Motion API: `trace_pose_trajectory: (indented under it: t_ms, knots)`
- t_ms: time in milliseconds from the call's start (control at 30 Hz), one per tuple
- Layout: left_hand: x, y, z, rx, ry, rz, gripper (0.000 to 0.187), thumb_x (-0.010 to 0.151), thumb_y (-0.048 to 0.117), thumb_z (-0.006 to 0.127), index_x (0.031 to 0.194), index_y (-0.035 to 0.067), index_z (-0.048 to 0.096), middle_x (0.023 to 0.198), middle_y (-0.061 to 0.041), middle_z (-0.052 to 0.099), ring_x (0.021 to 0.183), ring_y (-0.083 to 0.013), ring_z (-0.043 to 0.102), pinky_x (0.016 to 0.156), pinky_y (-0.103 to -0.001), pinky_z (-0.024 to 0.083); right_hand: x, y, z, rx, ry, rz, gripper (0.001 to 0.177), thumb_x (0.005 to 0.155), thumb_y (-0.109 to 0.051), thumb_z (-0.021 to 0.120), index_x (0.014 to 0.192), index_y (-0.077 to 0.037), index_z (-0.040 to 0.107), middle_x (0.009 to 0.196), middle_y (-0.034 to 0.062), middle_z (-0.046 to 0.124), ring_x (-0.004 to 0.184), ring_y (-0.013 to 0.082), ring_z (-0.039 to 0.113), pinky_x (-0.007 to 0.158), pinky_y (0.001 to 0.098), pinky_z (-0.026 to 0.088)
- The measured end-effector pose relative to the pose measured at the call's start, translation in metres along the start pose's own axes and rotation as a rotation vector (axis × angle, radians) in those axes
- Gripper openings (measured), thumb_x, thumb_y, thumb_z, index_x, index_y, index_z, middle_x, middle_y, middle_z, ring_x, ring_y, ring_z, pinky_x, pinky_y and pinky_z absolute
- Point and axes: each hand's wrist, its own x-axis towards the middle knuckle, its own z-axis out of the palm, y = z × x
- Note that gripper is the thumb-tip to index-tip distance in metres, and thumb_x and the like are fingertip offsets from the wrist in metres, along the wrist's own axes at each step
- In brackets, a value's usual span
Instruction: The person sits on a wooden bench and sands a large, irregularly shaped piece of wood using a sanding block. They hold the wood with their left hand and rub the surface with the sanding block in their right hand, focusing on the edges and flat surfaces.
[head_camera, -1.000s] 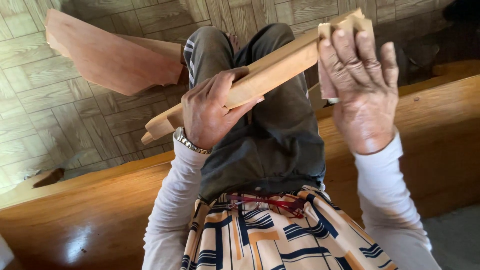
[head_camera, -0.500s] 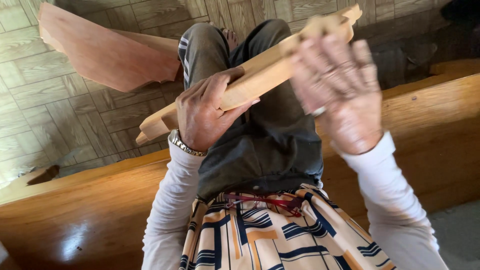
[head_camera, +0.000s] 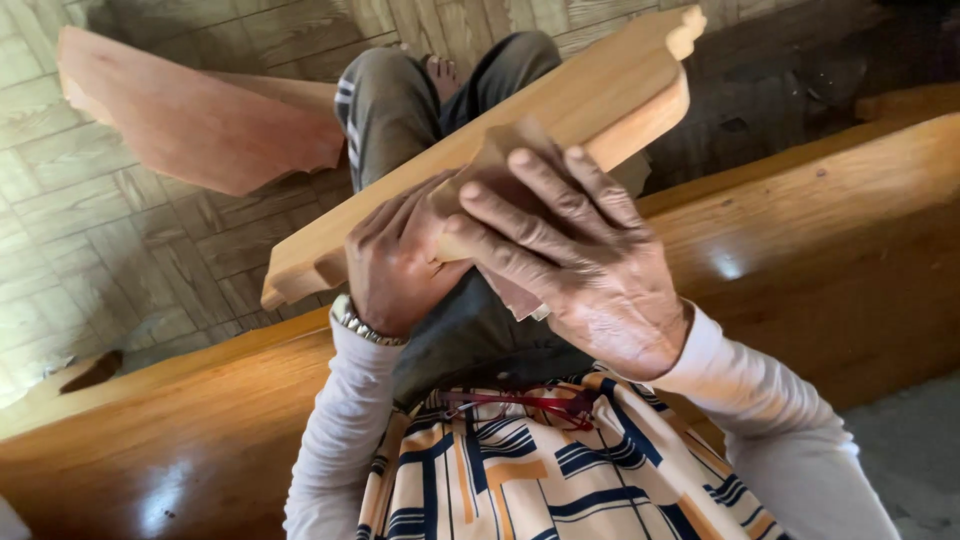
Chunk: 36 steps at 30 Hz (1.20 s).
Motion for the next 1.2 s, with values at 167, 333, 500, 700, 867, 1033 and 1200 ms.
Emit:
trace_pose_trajectory:
  t_ms: [167, 333, 500, 700, 867, 1033, 1200]
  knots:
    - [0.009, 0.004, -0.012, -0.106, -0.04, -0.005, 0.041, 0.098, 0.027, 0.076, 0.125, -0.002, 0.067, 0.126, -0.016, 0.073, 0.118, -0.0296, 0.072, 0.104, -0.042, 0.056, -0.013, 0.044, 0.004, -0.002, 0.072, 0.046, 0.044, 0.11, -0.018, 0.08, 0.149, -0.02, 0.061, 0.152, 0.0051, 0.06, 0.146, 0.0284, 0.049, 0.124, 0.0479, 0.033]
    - [0.017, -0.003, -0.014, -0.097, 0.005, 0.026, 0.046, 0.093, 0.022, 0.09, 0.122, -0.002, 0.064, 0.12, -0.013, 0.074, 0.105, -0.0331, 0.075, 0.093, -0.043, 0.058, -0.048, 0.119, 0.026, 0.412, 0.251, 0.337, 0.075, 0.092, 0.04, 0.05, 0.153, -0.002, 0.053, 0.156, 0.0228, 0.053, 0.149, 0.0426, 0.051, 0.128, 0.0547, 0.033]
    - [0.027, 0.013, -0.022, 0.067, -0.026, 0.019, 0.041, 0.098, 0.021, 0.086, 0.128, 0.002, 0.065, 0.125, -0.012, 0.074, 0.105, -0.0309, 0.075, 0.093, -0.042, 0.058, -0.041, 0.066, 0.094, 0.512, 0.43, 0.418, 0.04, 0.119, -0.005, 0.041, 0.159, -0.007, 0.034, 0.167, 0.0064, 0.04, 0.159, 0.0157, 0.038, 0.141, 0.0345, 0.024]
    - [0.044, 0.023, -0.025, 0.42, -0.136, -0.035, 0.032, 0.098, 0.029, 0.08, 0.117, 0.009, 0.063, 0.096, -0.009, 0.07, 0.083, -0.0319, 0.068, 0.072, -0.043, 0.052, -0.001, 0.025, 0.049, -0.028, 0.241, 0.165, 0.048, 0.119, -0.003, 0.061, 0.157, -0.027, 0.046, 0.161, -0.0038, 0.043, 0.152, 0.026, 0.035, 0.129, 0.0522, 0.021]
    - [0.051, 0.018, -0.025, 0.343, -0.106, -0.039, 0.043, 0.1, 0.036, 0.085, 0.124, 0.006, 0.066, 0.109, -0.01, 0.074, 0.092, -0.0299, 0.072, 0.077, -0.042, 0.055, -0.006, 0.073, 0.056, 0.122, 0.343, 0.235, 0.052, 0.114, -0.041, 0.029, 0.152, -0.019, 0.058, 0.156, 0.0058, 0.054, 0.15, 0.0333, 0.039, 0.127, 0.0548, 0.018]
    - [0.045, 0.009, -0.02, 0.28, -0.065, 0.035, 0.048, 0.094, 0.035, 0.091, 0.12, 0.002, 0.068, 0.11, -0.012, 0.075, 0.09, -0.0292, 0.072, 0.079, -0.041, 0.057, -0.01, 0.096, 0.064, 0.814, 0.535, 0.56, 0.036, 0.119, -0.018, 0.047, 0.15, -0.034, 0.051, 0.158, -0.0062, 0.054, 0.159, 0.0191, 0.043, 0.134, 0.0537, 0.012]
    - [0.04, 0.01, -0.02, 0.294, -0.043, 0.058, 0.048, 0.092, 0.035, 0.093, 0.118, 0.002, 0.069, 0.107, -0.01, 0.075, 0.089, -0.0286, 0.073, 0.079, -0.04, 0.058, -0.022, 0.112, 0.076, 1.155, 0.62, 0.328, 0.042, 0.116, 0.006, 0.041, 0.154, -0.01, 0.046, 0.163, 0.011, 0.044, 0.161, 0.0262, 0.036, 0.143, 0.0463, 0.027]
